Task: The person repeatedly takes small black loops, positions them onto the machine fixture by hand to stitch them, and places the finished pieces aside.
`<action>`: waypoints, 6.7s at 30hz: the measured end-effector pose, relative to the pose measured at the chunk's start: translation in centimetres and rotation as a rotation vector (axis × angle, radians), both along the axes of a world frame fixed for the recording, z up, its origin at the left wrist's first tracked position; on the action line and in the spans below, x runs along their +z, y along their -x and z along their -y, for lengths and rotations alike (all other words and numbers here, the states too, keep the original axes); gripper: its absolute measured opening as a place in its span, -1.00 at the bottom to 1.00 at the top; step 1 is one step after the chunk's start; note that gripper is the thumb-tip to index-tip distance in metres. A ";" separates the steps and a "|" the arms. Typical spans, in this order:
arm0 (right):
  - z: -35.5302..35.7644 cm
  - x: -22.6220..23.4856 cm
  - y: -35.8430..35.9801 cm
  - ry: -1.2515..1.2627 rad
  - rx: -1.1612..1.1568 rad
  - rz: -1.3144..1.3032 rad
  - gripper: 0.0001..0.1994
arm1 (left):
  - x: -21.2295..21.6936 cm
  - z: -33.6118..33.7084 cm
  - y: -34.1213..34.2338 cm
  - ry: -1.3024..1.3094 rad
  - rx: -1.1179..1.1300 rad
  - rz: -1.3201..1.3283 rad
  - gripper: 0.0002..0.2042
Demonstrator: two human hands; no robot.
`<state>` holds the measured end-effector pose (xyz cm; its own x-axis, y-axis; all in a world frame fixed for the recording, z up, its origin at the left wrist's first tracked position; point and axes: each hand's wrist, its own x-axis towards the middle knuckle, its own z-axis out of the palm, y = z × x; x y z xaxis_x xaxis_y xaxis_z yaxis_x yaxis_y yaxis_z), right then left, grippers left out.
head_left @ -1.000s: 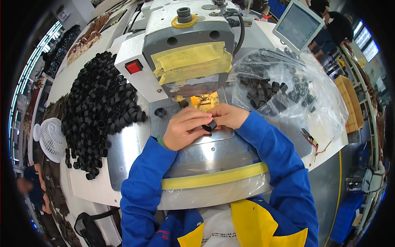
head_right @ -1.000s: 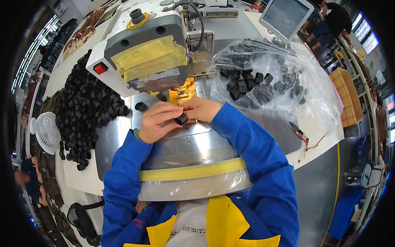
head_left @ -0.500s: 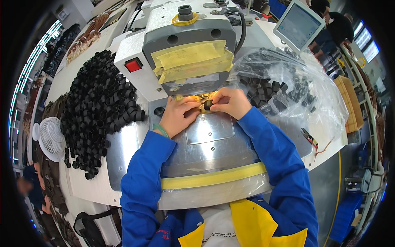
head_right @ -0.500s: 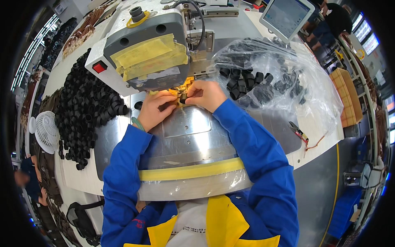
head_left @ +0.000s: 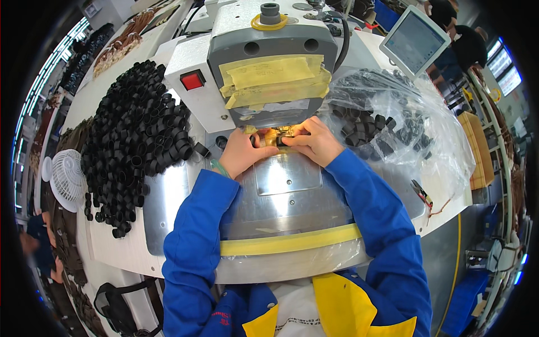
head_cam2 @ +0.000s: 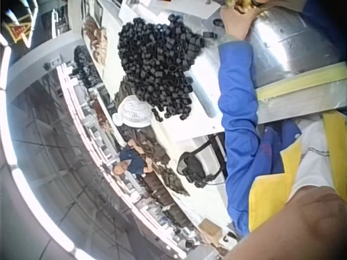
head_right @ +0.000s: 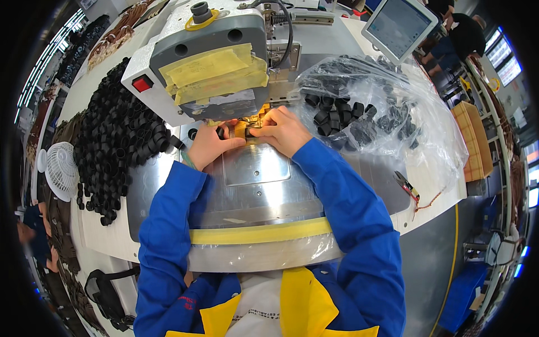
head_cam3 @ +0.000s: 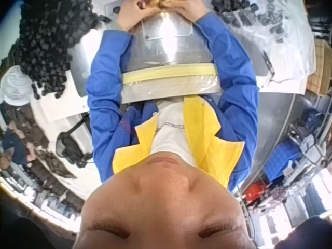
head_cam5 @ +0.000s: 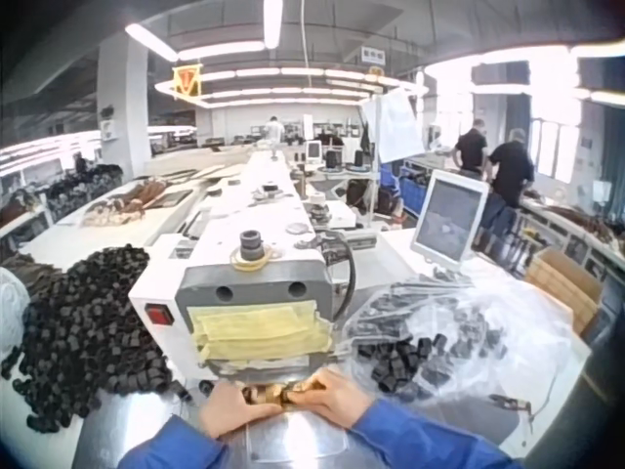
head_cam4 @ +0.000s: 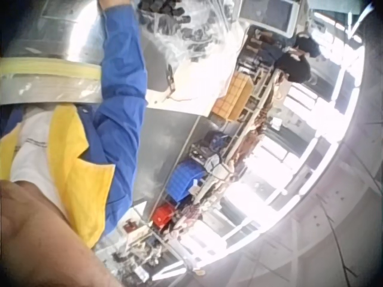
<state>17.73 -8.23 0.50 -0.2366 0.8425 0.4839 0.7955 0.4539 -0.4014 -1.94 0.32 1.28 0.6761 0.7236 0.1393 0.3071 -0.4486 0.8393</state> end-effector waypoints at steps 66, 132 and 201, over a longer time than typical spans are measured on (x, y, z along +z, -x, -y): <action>-0.4 0.6 1.3 0.146 -0.223 -0.337 -0.85 | -0.7 0.1 -2.0 -0.116 0.147 0.000 -0.74; -0.4 0.2 1.9 0.083 -0.302 -0.215 -0.85 | -2.9 -0.6 -2.1 0.131 0.179 0.076 -0.76; 0.2 1.4 -5.4 -0.222 -0.792 0.444 -0.93 | 1.0 -2.0 5.4 -0.133 -0.024 0.023 -0.81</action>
